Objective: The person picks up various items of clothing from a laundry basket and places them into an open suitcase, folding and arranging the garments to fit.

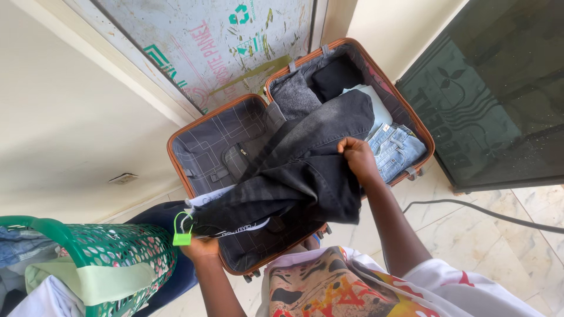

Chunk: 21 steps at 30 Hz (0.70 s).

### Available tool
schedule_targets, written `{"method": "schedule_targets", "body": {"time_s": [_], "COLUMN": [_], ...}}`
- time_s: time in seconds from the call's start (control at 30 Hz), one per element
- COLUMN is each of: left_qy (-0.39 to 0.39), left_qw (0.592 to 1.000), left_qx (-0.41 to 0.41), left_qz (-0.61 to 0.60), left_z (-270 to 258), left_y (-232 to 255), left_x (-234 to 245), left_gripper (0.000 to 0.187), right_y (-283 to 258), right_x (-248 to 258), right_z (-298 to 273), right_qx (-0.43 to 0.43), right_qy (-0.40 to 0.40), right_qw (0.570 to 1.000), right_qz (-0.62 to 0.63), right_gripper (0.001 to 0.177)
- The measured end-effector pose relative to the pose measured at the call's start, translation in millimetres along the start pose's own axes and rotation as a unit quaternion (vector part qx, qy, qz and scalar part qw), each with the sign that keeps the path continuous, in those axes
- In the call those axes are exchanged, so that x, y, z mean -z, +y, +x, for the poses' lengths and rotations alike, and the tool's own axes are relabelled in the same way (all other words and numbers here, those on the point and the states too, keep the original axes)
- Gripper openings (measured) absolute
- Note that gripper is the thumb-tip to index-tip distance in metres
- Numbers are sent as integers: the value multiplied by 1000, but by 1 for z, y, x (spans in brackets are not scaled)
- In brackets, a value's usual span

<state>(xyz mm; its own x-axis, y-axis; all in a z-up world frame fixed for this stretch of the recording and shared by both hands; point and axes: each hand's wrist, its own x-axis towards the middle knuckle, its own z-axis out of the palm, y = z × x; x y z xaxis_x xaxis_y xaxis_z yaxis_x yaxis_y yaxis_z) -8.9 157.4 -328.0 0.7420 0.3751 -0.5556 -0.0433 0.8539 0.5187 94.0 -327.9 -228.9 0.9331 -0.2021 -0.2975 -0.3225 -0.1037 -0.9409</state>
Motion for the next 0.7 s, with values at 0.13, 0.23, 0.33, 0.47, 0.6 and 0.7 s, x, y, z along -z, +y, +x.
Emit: {"method": "schedule_targets", "body": {"time_s": [0.13,0.23,0.33,0.47,0.6,0.7], "left_qy": [-7,212,172,161,139,172], "left_qw": [995,935,929,917,915,907], "left_qx": [-7,104,153,209,231,247], "left_qz": [95,266,291,300,300,295], "left_z": [26,31,30,26,7,-13], "left_y": [-37,-68,-77,-76,-72,-73], "left_x": [19,27,46,66,69,47], "left_gripper": [28,28,29,28,33,41], "right_y": [-47,-70,-75,-76,-59,-47], "right_x": [-19,-48,-83,-86,-72,-68], "right_z": [-21,-44,-77,-86,-81,-77], "right_qx": [211,268,206,161,174,143], "right_qy": [146,152,77,-7,-32,-9], "right_qw": [912,862,862,863,872,904], "right_qz": [-321,-402,-456,-480,-456,-403], "right_gripper": [23,13,22,39,21,14]}}
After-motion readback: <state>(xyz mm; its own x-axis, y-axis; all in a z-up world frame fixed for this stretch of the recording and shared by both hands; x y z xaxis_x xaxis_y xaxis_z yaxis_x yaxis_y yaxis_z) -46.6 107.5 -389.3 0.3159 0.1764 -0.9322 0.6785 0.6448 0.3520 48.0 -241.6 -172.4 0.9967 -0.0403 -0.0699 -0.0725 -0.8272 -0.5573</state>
